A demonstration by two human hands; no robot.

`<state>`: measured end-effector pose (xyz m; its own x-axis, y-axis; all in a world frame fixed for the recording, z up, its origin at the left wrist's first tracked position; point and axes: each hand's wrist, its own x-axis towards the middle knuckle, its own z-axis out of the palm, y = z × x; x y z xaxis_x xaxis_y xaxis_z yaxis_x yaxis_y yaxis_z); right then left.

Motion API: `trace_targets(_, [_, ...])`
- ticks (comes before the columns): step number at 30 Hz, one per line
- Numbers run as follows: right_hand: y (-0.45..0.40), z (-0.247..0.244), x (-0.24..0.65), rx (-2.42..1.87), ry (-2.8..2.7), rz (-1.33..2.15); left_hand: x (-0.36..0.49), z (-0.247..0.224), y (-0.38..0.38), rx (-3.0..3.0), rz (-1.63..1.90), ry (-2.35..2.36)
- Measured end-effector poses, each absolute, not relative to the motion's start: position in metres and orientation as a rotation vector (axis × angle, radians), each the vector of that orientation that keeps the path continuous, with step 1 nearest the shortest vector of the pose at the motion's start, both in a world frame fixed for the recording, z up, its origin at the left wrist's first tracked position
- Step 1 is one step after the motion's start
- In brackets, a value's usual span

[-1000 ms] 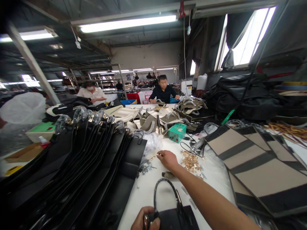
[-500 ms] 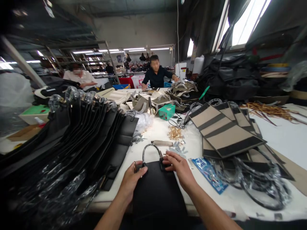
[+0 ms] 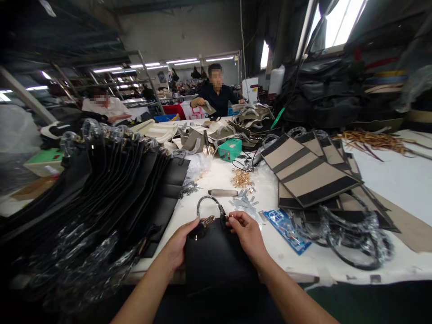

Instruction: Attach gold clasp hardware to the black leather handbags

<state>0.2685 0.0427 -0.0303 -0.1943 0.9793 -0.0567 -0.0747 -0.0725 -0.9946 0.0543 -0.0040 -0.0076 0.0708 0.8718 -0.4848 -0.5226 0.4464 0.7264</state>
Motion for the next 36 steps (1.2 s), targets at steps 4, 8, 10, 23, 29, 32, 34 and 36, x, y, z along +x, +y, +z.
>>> trace_targets(4, [0.05, -0.029, 0.265, -1.25, -1.484, 0.976, 0.056, -0.01, 0.009, 0.506, 1.044, 1.115])
trace_targets(8, [0.054, -0.036, 0.257, -1.278, -1.758, 0.747, 0.058, -0.016, 0.014, 0.488, 1.047, 1.152])
trace_targets(10, [0.055, -0.04, 0.254, -1.272, -1.797, 0.719, 0.059, -0.019, 0.013, 0.478, 1.049, 1.169])
trace_targets(23, [0.068, -0.03, 0.255, -1.259, -1.739, 0.778, 0.063, -0.026, 0.011, 0.462, 1.099, 1.181])
trace_targets(29, [0.085, -0.032, 0.237, -1.235, -1.585, 0.993, 0.06, -0.025, 0.005, 0.523, 1.098, 1.143])
trace_targets(32, [0.087, -0.023, 0.231, -1.17, -1.522, 0.881, 0.058, -0.028, 0.011, 0.491, 1.121, 1.202])
trace_targets(34, [0.086, -0.02, 0.228, -1.139, -1.488, 0.814, 0.054, -0.034, 0.017, 0.48, 1.127, 1.244])
trace_targets(36, [0.085, -0.018, 0.227, -1.116, -1.422, 0.777, 0.048, -0.042, 0.024, 0.497, 1.113, 1.26])
